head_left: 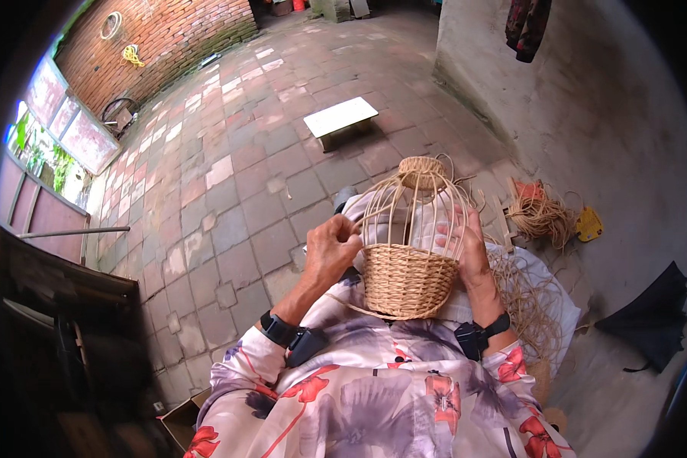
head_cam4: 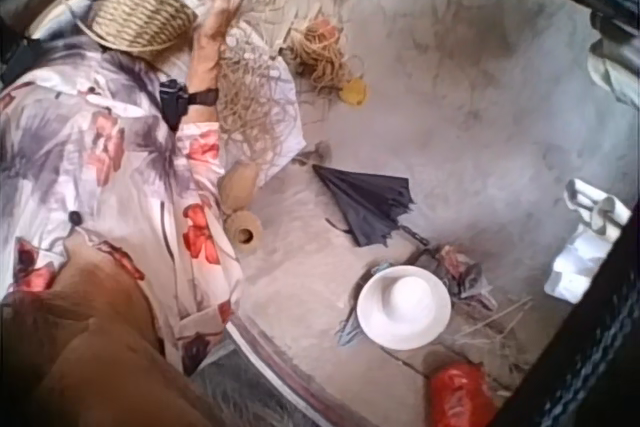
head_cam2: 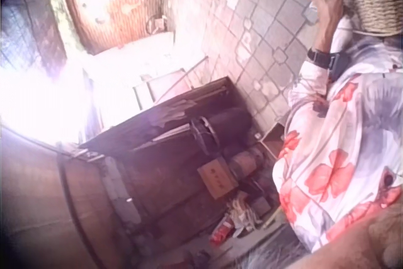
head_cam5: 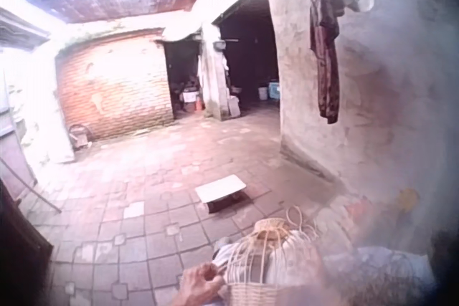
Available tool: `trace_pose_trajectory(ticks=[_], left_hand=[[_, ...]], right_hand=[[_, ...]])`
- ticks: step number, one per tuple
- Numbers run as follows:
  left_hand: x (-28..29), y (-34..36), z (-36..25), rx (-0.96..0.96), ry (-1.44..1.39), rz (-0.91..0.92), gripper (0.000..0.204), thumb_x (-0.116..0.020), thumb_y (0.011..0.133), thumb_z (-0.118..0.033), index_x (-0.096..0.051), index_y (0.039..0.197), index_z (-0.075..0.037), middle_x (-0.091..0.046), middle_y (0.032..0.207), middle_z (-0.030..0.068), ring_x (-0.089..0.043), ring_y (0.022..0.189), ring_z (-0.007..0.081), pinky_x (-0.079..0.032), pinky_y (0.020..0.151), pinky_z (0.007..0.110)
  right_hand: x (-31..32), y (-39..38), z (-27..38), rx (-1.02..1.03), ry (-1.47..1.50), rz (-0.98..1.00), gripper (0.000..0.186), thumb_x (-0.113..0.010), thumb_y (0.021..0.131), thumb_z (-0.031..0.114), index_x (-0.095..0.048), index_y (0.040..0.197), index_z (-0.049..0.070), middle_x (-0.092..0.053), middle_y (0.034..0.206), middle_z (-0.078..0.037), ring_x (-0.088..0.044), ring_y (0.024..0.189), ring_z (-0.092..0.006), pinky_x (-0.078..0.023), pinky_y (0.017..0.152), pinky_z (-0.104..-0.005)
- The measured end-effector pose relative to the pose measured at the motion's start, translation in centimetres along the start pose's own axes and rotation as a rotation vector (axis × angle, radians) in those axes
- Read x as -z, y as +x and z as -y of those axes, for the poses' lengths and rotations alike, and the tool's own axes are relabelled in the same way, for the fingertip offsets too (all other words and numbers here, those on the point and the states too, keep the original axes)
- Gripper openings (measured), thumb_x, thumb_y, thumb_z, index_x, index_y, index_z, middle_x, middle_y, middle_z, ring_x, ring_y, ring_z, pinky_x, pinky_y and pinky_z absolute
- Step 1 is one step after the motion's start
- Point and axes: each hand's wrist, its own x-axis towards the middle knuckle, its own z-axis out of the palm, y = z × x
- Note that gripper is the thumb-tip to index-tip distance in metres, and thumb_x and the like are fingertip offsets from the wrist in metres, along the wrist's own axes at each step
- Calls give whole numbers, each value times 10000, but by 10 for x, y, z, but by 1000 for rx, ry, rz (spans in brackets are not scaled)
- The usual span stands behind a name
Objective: The recorder is weaving a basket using long wicker-like strips.
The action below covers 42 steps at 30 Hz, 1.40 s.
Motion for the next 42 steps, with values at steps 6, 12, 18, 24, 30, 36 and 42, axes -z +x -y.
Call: trace_pose_trajectory(ticks=[6,12,18,24,30,36,42], left_hand=[[35,5,32,137,-333,203,190,-621,955,-178,-661,925,6,-612,730,19,-550,600,84,-460,553,231],[18,28,-3,112,-707,372,155,-612,960,-124,-665,1016,11,-623,806,9,-561,668,69,-472,601,220],[-12,32,-4,-594,151,4,172,-689,904,-142,-695,1070,-95,-583,753,-18,-492,623,45,-396,543,224],[6,17,-4,2,-575,151,340,-673,856,-48,-561,1175,-83,-539,715,-27,-475,589,57,-390,520,203],[2,6,83,168,-207,-55,307,-638,782,-212,-568,1048,-74,-588,742,53,-533,627,122,-441,512,281],[82,19,147,455,-204,-149,375,-702,760,-232,-583,1087,-94,-615,886,51,-548,683,134,-465,569,294],[80,18,117,-61,169,-43,429,-729,811,-266,-619,1185,-87,-613,913,31,-561,698,132,-452,569,286]], right_hand=[[2,3,-7,-52,67,21,577,-514,870,245,-346,1391,64,-461,1351,-165,-561,1064,-245,-516,867,-384],[6,6,-12,-55,83,48,556,-543,869,267,-362,1355,67,-465,1316,-159,-567,1059,-245,-515,877,-394],[7,7,-16,-36,101,63,523,-561,896,280,-374,1338,73,-491,1267,-153,-581,1054,-257,-533,862,-392],[11,10,-24,-55,199,71,506,-554,901,259,-372,1335,73,-513,1234,-159,-598,1011,-263,-550,822,-389],[-6,8,-5,-123,126,69,499,-532,876,244,-378,1319,75,-508,1196,-134,-580,967,-229,-541,785,-368],[-11,14,2,-131,25,50,487,-512,876,256,-389,1318,91,-521,1174,-132,-581,949,-222,-537,763,-360],[-8,11,-1,-126,82,35,466,-496,874,244,-401,1302,87,-540,1142,-114,-589,899,-208,-527,750,-349]])
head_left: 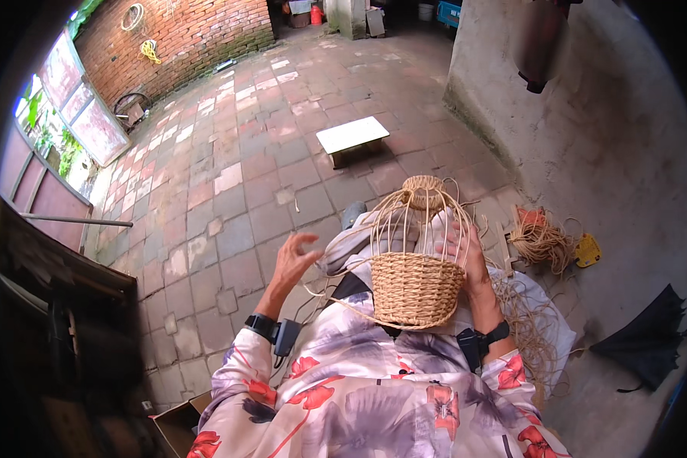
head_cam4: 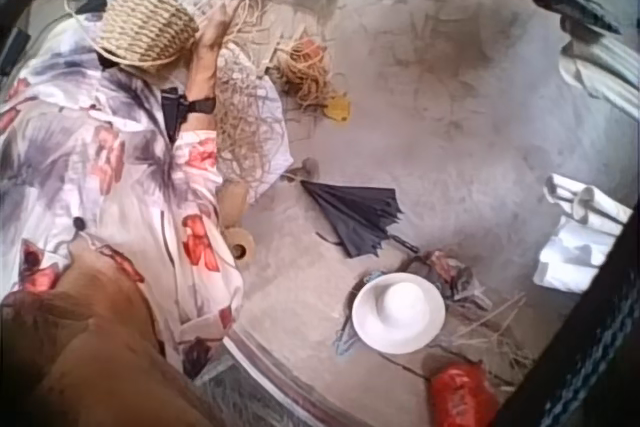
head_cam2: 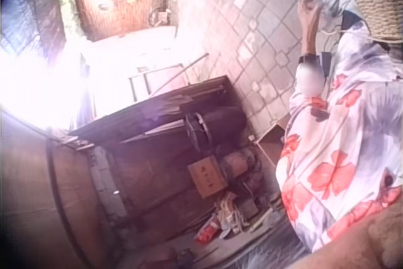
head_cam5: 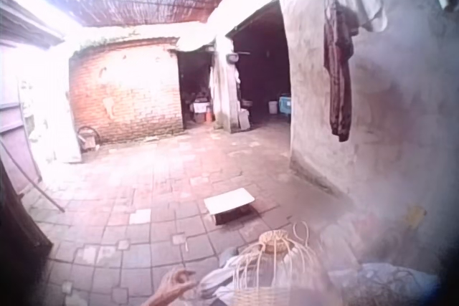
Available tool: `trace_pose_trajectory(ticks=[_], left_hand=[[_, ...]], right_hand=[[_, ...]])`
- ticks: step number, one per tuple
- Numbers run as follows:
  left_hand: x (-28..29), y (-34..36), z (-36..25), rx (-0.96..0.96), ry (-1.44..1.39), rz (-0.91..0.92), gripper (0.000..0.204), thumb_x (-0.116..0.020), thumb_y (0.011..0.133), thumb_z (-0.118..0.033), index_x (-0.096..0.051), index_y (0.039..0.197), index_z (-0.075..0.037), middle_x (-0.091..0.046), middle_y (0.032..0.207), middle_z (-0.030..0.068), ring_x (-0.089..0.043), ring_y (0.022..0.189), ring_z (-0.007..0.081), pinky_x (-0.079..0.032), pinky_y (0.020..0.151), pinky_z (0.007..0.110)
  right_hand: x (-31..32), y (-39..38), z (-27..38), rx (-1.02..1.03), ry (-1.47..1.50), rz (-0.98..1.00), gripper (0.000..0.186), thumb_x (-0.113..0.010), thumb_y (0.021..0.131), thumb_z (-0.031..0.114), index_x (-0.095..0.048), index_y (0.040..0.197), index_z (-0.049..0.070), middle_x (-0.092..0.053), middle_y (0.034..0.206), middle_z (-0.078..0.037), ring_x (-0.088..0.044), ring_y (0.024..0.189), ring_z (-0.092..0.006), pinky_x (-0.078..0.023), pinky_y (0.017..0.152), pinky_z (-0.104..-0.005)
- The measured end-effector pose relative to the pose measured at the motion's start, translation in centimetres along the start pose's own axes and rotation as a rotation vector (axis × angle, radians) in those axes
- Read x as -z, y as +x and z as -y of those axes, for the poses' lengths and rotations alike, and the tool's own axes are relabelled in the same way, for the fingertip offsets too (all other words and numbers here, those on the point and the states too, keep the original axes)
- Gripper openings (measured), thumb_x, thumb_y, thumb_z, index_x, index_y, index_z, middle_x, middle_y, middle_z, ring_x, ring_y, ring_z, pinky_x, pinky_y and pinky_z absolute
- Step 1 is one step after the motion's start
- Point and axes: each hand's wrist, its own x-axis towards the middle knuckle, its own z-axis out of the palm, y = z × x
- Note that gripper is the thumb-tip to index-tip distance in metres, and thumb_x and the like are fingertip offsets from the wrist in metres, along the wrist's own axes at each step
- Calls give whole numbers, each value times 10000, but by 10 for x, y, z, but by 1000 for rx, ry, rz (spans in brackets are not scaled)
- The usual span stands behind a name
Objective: The recorder is weaving a basket using long wicker-like strips.
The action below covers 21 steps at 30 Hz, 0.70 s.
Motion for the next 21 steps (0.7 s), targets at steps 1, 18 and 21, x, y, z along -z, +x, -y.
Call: trace_pose_trajectory(ticks=[1,18,21], left_hand=[[-4,5,-20,-191,79,-52,381,-715,839,-254,-631,1165,-76,-614,893,35,-570,702,133,-448,568,285],[27,-42,134,256,676,200,279,-654,836,-298,-715,1023,-100,-703,870,159,-672,811,375,-539,746,446],[22,-2,70,-127,536,-38,299,-660,854,-262,-692,1117,-122,-708,904,136,-677,809,326,-544,712,432]], right_hand=[[-2,-3,2,7,-5,-1,461,-492,875,240,-402,1300,87,-542,1139,-114,-591,893,-207,-528,751,-350],[33,25,-28,-64,105,43,457,-461,974,320,-416,1325,29,-617,1124,-186,-620,988,-259,-516,864,-381],[27,18,-24,-79,187,73,460,-463,981,354,-413,1326,54,-610,1136,-199,-621,994,-268,-528,850,-397]])
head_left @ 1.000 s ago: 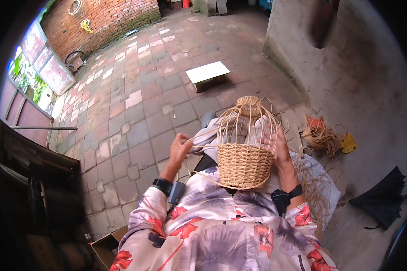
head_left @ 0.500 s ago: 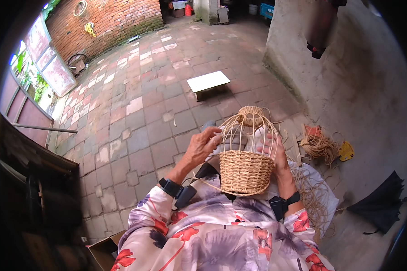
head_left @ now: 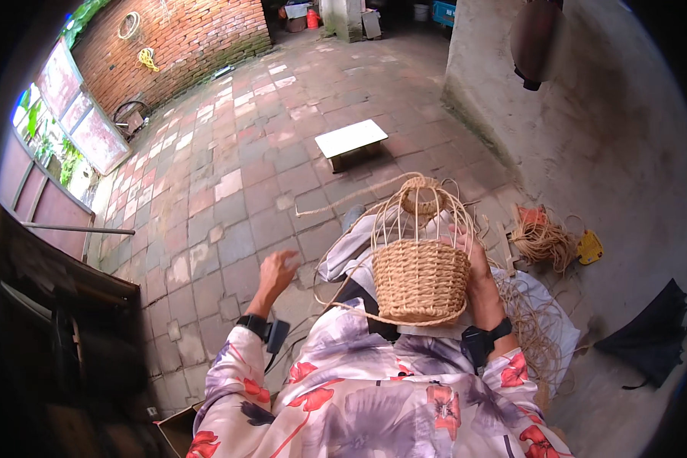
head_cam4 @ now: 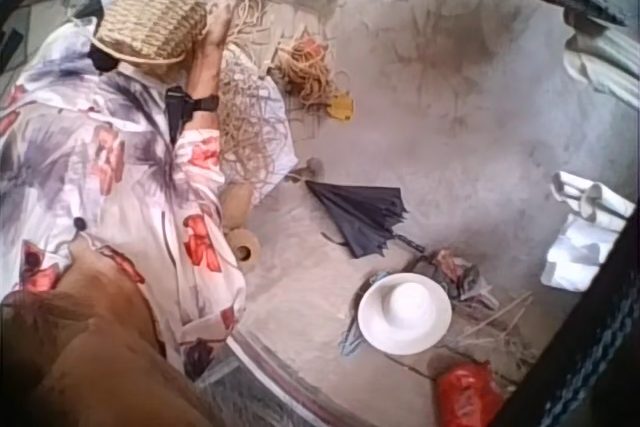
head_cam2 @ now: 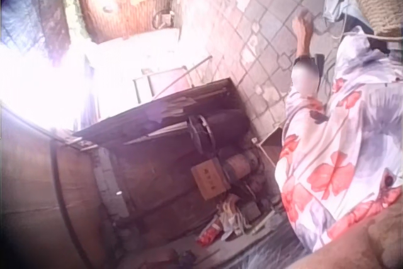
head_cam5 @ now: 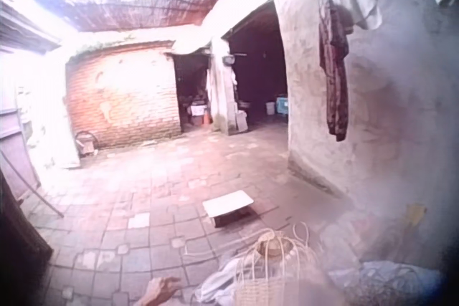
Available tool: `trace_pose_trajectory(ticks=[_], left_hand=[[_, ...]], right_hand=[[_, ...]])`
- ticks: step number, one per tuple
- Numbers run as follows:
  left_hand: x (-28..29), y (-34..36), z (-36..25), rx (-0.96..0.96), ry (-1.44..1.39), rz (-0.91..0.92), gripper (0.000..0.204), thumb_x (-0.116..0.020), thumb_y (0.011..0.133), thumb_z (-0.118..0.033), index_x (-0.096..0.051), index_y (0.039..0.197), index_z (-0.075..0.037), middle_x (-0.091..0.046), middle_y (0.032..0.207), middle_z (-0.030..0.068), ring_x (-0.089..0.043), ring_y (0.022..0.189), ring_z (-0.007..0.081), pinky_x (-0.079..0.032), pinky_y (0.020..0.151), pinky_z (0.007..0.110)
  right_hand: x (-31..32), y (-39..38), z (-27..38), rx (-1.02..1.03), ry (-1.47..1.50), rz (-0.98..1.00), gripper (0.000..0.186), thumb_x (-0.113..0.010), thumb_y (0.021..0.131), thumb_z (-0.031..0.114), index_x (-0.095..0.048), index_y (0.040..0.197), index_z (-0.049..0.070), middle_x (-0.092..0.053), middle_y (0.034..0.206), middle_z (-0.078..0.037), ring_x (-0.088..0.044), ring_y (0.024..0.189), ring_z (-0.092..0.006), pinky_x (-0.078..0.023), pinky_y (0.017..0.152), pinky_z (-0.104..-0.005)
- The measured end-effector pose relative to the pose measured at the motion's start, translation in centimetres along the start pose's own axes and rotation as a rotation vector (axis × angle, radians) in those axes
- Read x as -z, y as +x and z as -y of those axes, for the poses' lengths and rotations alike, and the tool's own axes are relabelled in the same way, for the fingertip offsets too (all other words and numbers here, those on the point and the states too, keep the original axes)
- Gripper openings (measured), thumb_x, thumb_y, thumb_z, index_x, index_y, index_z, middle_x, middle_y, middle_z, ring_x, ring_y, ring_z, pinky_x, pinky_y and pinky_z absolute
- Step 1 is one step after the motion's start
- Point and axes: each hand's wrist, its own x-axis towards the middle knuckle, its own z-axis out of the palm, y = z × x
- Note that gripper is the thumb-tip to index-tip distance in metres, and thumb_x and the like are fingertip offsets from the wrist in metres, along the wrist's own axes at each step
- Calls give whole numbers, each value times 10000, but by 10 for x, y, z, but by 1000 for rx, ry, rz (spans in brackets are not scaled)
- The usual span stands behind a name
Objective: The recorder is weaving a basket using long wicker-like strips.
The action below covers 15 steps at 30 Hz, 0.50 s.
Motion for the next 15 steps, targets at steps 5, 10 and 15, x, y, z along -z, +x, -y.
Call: trace_pose_trajectory(ticks=[5,10,15], left_hand=[[27,61,-168,-31,-768,74,281,-587,967,-215,-637,1208,-81,-610,755,20,-565,646,77,-465,555,244],[11,61,-182,-370,-442,-114,191,-566,932,-169,-645,960,3,-632,808,178,-621,718,315,-485,643,386],[-45,-44,34,-308,146,211,221,-551,890,-208,-635,780,-37,-611,694,163,-615,654,383,-488,578,486]], right_hand=[[8,-1,2,19,-43,-24,438,-467,980,328,-421,1325,62,-607,1153,-210,-629,1009,-275,-538,838,-392],[-4,-10,8,57,-67,42,447,-480,982,264,-377,1372,70,-568,1224,-171,-595,1057,-238,-495,916,-363],[-31,-76,29,365,-305,183,480,-464,1009,162,-307,1452,64,-477,1400,-111,-478,1256,-192,-375,1058,-298]])
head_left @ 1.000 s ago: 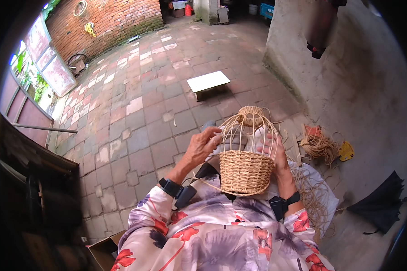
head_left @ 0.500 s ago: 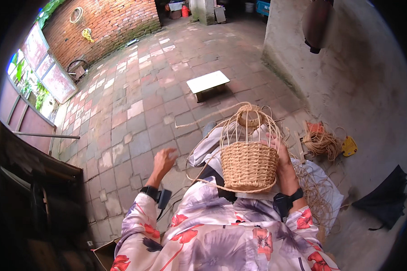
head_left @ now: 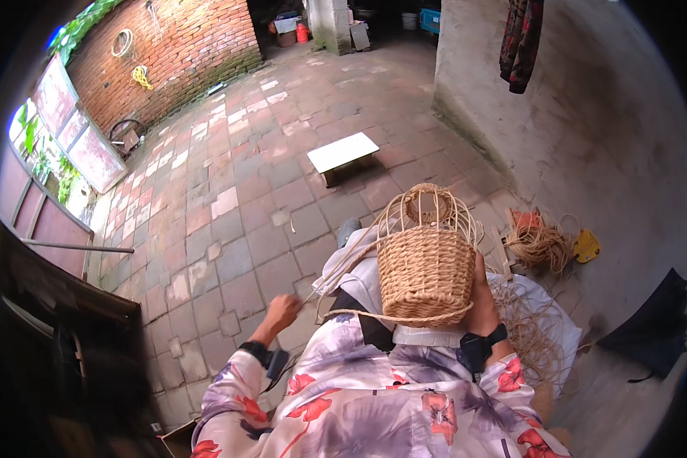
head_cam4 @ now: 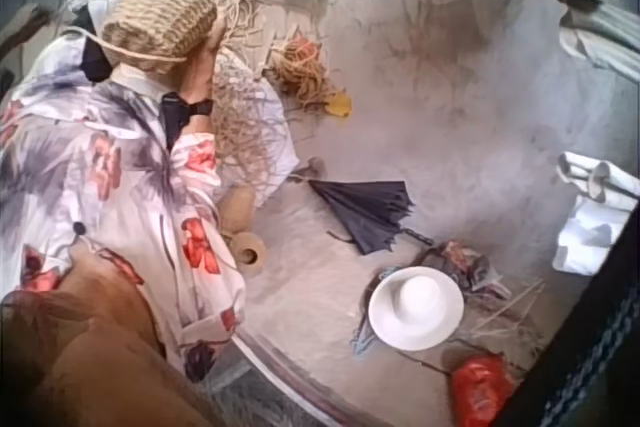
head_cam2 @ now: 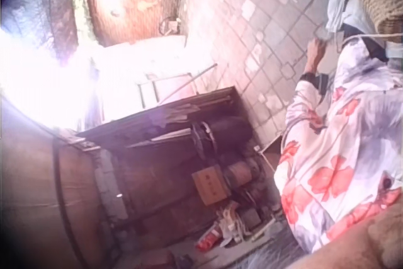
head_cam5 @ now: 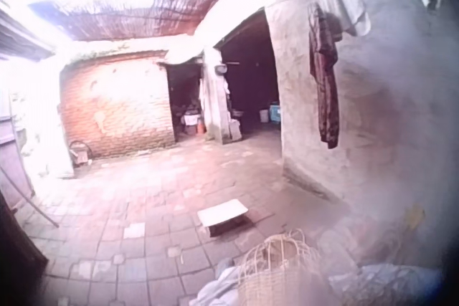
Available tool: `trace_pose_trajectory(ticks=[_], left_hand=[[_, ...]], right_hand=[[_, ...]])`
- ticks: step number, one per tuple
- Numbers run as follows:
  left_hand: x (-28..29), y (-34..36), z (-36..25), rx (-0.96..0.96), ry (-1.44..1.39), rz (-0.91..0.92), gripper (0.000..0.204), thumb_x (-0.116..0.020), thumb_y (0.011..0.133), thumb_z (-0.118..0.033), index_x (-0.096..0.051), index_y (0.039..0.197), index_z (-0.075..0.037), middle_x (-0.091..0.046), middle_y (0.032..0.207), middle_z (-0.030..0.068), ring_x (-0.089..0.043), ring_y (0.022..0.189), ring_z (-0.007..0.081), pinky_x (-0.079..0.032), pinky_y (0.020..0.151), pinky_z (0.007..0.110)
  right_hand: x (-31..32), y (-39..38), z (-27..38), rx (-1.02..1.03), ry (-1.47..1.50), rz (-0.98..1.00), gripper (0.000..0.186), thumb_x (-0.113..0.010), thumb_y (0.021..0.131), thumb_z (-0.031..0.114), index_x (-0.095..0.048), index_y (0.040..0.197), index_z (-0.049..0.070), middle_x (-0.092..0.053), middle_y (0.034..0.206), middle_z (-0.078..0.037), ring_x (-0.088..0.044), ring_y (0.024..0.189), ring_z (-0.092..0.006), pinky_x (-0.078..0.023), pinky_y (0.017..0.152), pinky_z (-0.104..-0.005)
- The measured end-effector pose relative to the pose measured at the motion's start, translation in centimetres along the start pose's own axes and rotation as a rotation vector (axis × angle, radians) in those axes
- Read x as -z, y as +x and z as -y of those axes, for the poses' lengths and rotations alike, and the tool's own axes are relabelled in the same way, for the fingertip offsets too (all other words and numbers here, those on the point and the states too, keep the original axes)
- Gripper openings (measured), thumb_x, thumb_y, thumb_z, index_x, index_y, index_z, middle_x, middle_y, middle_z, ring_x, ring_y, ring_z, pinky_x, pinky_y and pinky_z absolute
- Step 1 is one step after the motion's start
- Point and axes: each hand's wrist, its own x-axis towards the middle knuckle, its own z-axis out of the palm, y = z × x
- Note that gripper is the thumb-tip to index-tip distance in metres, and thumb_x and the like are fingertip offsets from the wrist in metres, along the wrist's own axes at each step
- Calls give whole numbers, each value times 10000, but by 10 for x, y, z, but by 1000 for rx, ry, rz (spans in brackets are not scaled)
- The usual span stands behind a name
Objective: The recorder is weaving a basket using long wicker-like strips.
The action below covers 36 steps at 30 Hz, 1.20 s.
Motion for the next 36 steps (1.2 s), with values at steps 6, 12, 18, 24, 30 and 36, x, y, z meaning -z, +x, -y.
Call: trace_pose_trajectory(ticks=[6,12,18,24,30,36], left_hand=[[31,-70,94,626,147,458,379,-632,788,-314,-708,1127,-161,-704,1062,131,-679,968,342,-546,836,450],[113,108,-100,361,-886,-296,316,-575,968,-316,-679,1128,-64,-698,944,51,-568,615,117,-474,509,259],[160,103,-192,194,-901,58,411,-554,982,-355,-602,1221,-24,-682,941,103,-557,591,104,-483,588,251],[168,103,-186,124,-533,-460,219,-668,888,-124,-657,1087,-31,-585,782,56,-583,688,109,-490,598,265],[184,80,-216,145,-1131,-240,182,-623,934,-130,-665,1030,18,-610,802,14,-544,670,66,-453,575,216],[163,70,-248,331,-1345,436,289,-603,967,-202,-613,1195,-25,-622,854,14,-566,685,70,-471,576,219]], right_hand=[[-13,2,15,-10,-21,-20,451,-418,1033,173,-322,1459,62,-452,1438,-107,-450,1294,-197,-352,1087,-317],[25,41,-43,-303,329,-197,502,-431,1007,339,-349,1398,35,-540,1273,-226,-581,1117,-289,-499,933,-391],[30,44,-57,-286,392,-271,536,-519,958,410,-396,1334,49,-560,1226,-213,-605,1028,-278,-523,852,-384],[22,66,-16,-215,355,-314,342,-630,923,318,-502,1180,132,-588,1113,-155,-600,872,-177,-502,712,-298],[-23,68,71,-197,552,-54,330,-615,936,251,-510,1222,124,-579,1047,-115,-594,930,-198,-530,815,-392],[-22,69,56,-240,548,-32,329,-614,940,311,-531,1198,124,-580,1043,-91,-588,974,-215,-516,849,-433]])
